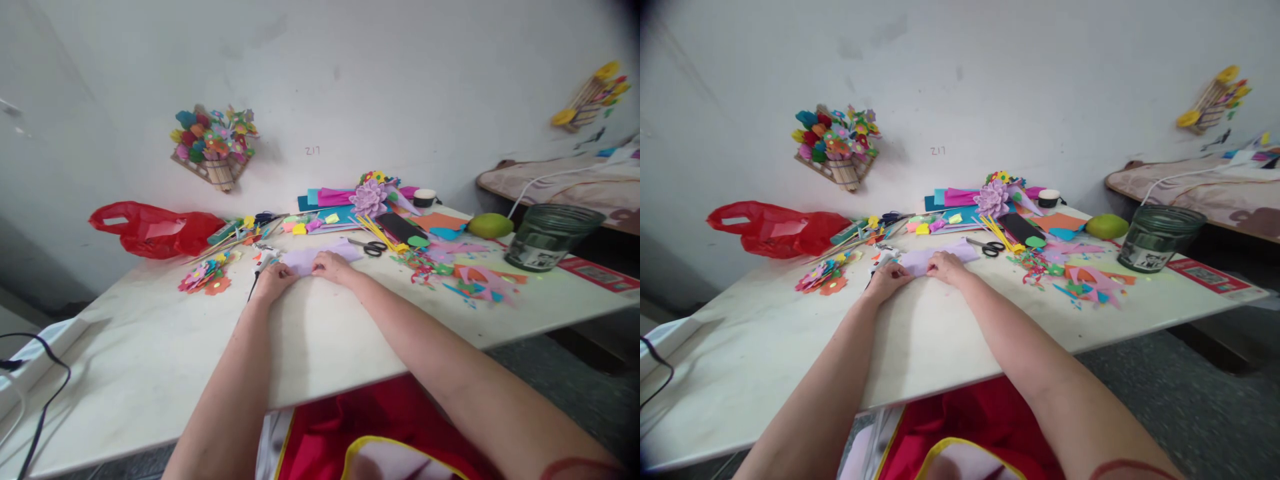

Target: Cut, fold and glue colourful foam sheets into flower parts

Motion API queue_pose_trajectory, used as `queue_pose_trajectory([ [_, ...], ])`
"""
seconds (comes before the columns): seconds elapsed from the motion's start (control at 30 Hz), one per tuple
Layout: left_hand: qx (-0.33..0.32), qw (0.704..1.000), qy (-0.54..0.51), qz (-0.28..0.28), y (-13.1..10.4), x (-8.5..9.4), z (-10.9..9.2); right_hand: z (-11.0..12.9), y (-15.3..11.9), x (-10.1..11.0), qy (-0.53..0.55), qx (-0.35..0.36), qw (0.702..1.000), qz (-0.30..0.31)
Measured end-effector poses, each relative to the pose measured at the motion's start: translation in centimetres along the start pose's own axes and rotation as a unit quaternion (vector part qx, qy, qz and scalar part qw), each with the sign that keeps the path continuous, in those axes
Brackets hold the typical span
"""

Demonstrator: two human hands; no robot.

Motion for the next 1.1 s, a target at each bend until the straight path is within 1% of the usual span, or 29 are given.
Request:
queue_pose_trajectory([
  [0.13,0.013,0.999,-0.049,-0.001,-0.1,-0.1,0.8,-0.7,0.3,-0.2,0.015,-0.026,1.0,-0.001],
  [0.27,0.012,0.996,-0.084,-0.001,-0.1,-0.2,1.0,-1.1,0.4,-0.3,0.037,-0.034,0.999,-0.006],
  [0.4,0.006,0.996,-0.088,0.003,0.0,-0.2,0.9,-1.1,0.3,-0.3,0.062,-0.044,0.997,-0.002],
  [0.63,0.014,0.995,-0.1,0.001,0.0,-0.3,1.0,-1.2,0.2,-0.2,0.067,-0.075,0.995,0.018],
  [0.73,0.009,0.996,-0.089,0.001,0.1,-0.3,1.1,-1.3,0.2,-0.3,0.061,-0.081,0.995,0.02],
  [0.87,0.002,0.998,-0.053,0.017,0.2,-0.5,1.0,-1.2,0.3,-0.3,0.041,-0.091,0.995,0.024],
  [1.1,-0.018,0.999,0.012,0.027,0.5,-0.5,0.2,-1.1,0.3,0.0,0.005,-0.1,0.995,0.029],
])
Point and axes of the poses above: each hand's wrist, its own y-axis towards the middle knuckle, its own x-axis out of the back of the hand, z = x × y, the point moved 8 cm from there along y, towards the middle knuckle, and after that the axes turned 10 degrees about -x, right-handed, at the moved point
